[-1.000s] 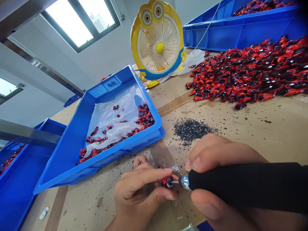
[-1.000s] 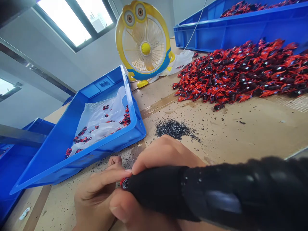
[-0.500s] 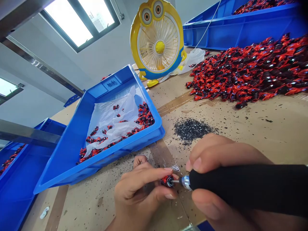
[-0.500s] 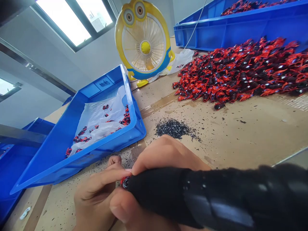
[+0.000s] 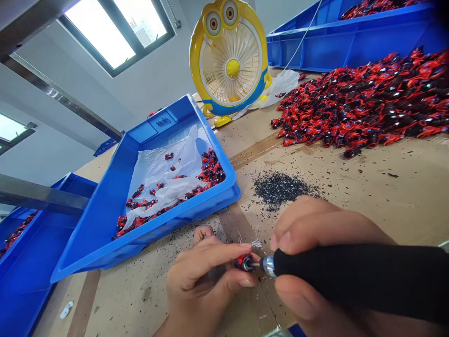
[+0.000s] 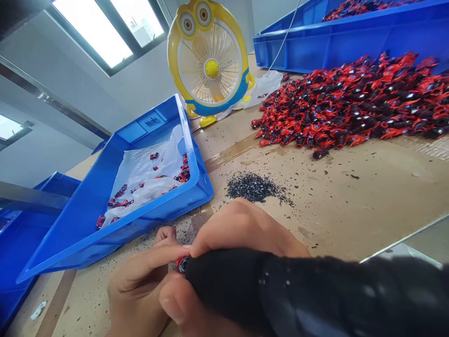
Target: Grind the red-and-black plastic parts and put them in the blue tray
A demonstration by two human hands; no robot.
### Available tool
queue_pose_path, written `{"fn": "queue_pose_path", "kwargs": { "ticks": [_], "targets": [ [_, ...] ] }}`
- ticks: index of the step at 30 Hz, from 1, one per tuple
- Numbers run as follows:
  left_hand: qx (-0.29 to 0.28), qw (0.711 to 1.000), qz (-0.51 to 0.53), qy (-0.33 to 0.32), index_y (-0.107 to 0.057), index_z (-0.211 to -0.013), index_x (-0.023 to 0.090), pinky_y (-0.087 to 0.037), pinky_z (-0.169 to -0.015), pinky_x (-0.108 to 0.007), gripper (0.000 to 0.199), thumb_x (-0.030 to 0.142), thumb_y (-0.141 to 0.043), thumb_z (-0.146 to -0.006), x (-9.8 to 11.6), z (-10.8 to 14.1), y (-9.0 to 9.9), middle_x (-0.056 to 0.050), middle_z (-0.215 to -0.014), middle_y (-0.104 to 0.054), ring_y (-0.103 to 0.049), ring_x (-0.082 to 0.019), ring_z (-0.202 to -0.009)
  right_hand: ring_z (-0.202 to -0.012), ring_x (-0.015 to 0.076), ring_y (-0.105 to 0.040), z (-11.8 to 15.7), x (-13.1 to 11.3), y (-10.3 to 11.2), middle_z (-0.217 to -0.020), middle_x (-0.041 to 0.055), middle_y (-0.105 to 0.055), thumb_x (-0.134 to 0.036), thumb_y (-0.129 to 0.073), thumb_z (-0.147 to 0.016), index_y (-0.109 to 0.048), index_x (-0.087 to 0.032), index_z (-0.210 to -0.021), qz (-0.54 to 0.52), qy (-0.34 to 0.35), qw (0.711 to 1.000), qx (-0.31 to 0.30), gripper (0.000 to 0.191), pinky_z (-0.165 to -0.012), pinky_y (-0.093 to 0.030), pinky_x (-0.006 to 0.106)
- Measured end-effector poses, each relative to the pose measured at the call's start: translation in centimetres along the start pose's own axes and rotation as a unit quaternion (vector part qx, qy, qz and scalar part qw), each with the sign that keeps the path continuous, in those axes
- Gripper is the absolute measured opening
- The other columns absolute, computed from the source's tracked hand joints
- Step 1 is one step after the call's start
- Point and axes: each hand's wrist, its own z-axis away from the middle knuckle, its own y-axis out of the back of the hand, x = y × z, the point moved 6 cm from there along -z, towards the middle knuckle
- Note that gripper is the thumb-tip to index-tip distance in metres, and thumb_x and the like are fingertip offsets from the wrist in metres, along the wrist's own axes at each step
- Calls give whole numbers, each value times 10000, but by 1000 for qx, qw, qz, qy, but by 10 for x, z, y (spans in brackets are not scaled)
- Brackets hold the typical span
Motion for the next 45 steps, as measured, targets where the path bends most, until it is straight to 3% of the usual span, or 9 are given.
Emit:
{"fn": "queue_pose_path", "kwargs": {
  "ticks": [5,9,14,19,25,28,31,36,45],
  "targets": [
    [8,999,-40,-6,-860,-1143,318,-601,-792,-301,170,311,-833,-976,0,0,1,47,-844,-885,-787,-141,-656,-898,155,-764,1,1,0,-958,-7,-693,-182,-746,-945,-594,-291,-1184,-14,-4,1000,-1,304,-846,-662,257],
    [1,999,-45,-9,-845,-1157,318,-581,-786,-318,168,318,-815,-992,0,0,2,51,-861,-889,-797,-149,-672,-877,165,-763,2,1,2,-950,2,-688,-125,-736,-922,-600,-284,-1175,-23,-4,1000,6,328,-798,-666,269],
    [0,1000,-12,-15,-824,-1180,319,-560,-797,-283,184,347,-809,-998,2,-2,2,67,-886,-891,-798,-118,-690,-714,171,-736,3,1,11,-838,-7,-675,-399,-752,-999,-636,-302,-1096,-29,-16,996,83,180,-667,-645,310],
    [2,1000,-3,-14,-827,-1160,305,-546,-840,-287,186,351,-831,-980,2,-1,1,65,-879,-890,-788,-109,-680,-753,196,-774,8,4,11,-886,-1,-692,-431,-756,-995,-648,-300,-1125,-66,-36,992,105,214,-779,-662,353],
    [-9,1000,5,-20,-829,-1186,307,-540,-757,-294,218,323,-842,-969,0,-1,1,48,-893,-891,-770,-122,-674,-991,187,-793,9,1,2,-1083,17,-738,-377,-753,-1014,-601,-299,-1231,-112,-42,991,61,277,-875,-675,279],
    [-11,999,3,-31,-830,-1191,302,-527,-767,-306,237,311,-856,-956,1,-1,1,45,-895,-890,-752,-119,-652,-1010,181,-793,7,1,0,-1082,13,-745,-324,-708,-1043,-601,-308,-1247,-136,-54,988,38,231,-903,-667,260],
    [-11,999,2,-31,-831,-1192,298,-521,-780,-312,255,273,-872,-942,1,-1,1,47,-898,-889,-740,-118,-647,-1036,189,-792,8,3,0,-1113,16,-748,-234,-707,-1026,-573,-324,-1293,-144,-54,988,8,312,-923,-658,256],
    [-4,999,-3,-36,-834,-1187,301,-524,-762,-336,259,260,-879,-935,1,1,1,42,-869,-882,-721,-128,-619,-988,194,-801,10,4,-2,-1128,19,-766,-255,-698,-1034,-552,-348,-1294,-120,-58,991,-19,312,-847,-679,257],
    [7,998,2,-57,-855,-1146,264,-535,-694,-327,187,336,-836,-974,8,-5,0,1,-805,-880,-717,-125,-568,-916,204,-822,9,0,-3,-943,-6,-734,-422,-715,-1036,-616,-329,-1167,-119,-76,988,59,188,-809,-713,294]
  ]
}}
